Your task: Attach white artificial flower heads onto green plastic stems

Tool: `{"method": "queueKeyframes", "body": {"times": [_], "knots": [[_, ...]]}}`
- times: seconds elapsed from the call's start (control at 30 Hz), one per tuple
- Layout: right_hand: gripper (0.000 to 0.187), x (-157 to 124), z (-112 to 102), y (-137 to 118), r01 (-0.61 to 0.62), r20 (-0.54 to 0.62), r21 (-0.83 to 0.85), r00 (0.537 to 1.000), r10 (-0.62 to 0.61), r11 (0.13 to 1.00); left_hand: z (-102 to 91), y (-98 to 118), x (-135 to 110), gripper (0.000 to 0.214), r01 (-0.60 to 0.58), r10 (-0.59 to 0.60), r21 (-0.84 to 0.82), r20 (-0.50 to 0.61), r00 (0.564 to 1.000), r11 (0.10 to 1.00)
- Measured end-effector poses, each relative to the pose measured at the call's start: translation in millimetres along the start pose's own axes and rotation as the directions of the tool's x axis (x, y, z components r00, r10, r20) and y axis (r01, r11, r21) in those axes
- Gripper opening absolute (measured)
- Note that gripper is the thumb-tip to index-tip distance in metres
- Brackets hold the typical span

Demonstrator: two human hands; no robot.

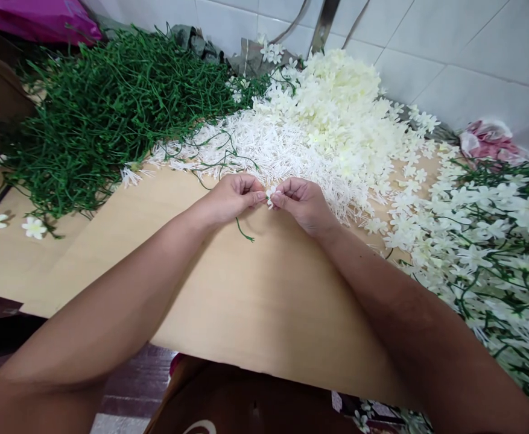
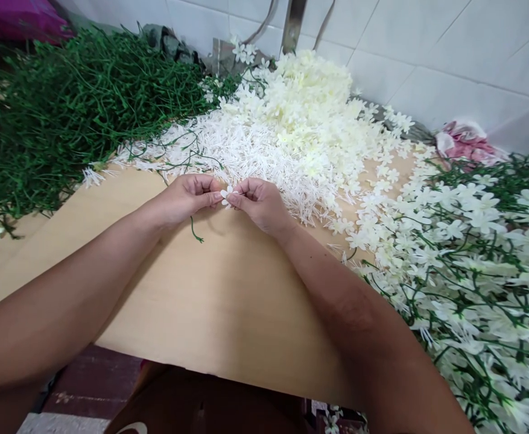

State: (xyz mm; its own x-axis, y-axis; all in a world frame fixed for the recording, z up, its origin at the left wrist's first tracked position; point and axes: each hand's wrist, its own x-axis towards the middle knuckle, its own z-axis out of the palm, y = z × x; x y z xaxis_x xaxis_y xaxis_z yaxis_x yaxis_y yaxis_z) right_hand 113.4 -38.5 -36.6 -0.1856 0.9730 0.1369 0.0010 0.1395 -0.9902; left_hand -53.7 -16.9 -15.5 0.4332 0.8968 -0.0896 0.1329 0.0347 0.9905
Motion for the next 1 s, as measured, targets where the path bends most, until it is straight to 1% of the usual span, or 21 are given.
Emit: {"method": "queueKeyframes", "body": {"times": [0.07, 0.23, 0.33, 0.43, 0.5, 0.67, 0.77, 0.87, 0.93, 1.0], "knots": [[0.036, -1, 0, 0, -0.004, 0.001, -0.001, 1.0, 0.004, 1.0, 1.4, 1, -1, 0.016, 0.012, -0.012, 0.007, 0.002, 1.0, 1.0], [0.035, -4, 3, 1, 0.016, -0.025, -0.013, 1.0, -0.016, 1.0, 4.5, 2, -2, 0.018, 0.009, -0.009, -0.01, -0.032, 0.999, 1.0], [0.036, -2, 3, 2, 0.023, 0.004, 0.04, 1.0, -0.024, 0.999, 4.4, 3, -2, 0.017, 0.025, -0.025, -0.044, -0.012, 1.0, 0.999], [0.037, 1, -1, 4, -0.02, 0.046, 0.102, 0.999, 0.016, 0.995, 5.1, 3, -1, 0.015, 0.039, -0.039, -0.087, -0.008, 0.999, 0.995], [0.037, 2, -3, 6, -0.04, 0.056, 0.129, 0.998, 0.033, 0.991, 6.7, 4, -1, 0.016, 0.029, -0.032, -0.11, -0.023, 0.999, 0.993], [0.038, 3, -4, 7, -0.027, 0.05, 0.181, 0.999, 0.018, 0.983, 13.2, 2, -1, 0.021, -0.011, 0.002, -0.121, -0.074, 0.997, 0.993], [0.038, 2, -4, 7, -0.026, 0.064, 0.174, 0.998, 0.015, 0.984, 15.9, 2, -2, 0.021, -0.011, 0.002, -0.119, -0.073, 0.997, 0.993], [0.038, 0, -4, 6, -0.03, 0.088, 0.112, 0.996, 0.02, 0.993, 16.7, 2, -1, 0.023, -0.006, -0.001, -0.108, -0.068, 0.998, 0.994], [0.037, -1, -3, 6, -0.027, 0.084, 0.082, 0.996, 0.02, 0.996, 16.5, 3, 0, 0.026, -0.006, -0.001, -0.105, -0.06, 0.998, 0.994], [0.035, -1, -2, 6, -0.017, 0.063, 0.1, 0.998, 0.011, 0.995, 15.8, 3, 1, 0.028, -0.012, 0.006, -0.11, -0.051, 0.999, 0.994]]}}
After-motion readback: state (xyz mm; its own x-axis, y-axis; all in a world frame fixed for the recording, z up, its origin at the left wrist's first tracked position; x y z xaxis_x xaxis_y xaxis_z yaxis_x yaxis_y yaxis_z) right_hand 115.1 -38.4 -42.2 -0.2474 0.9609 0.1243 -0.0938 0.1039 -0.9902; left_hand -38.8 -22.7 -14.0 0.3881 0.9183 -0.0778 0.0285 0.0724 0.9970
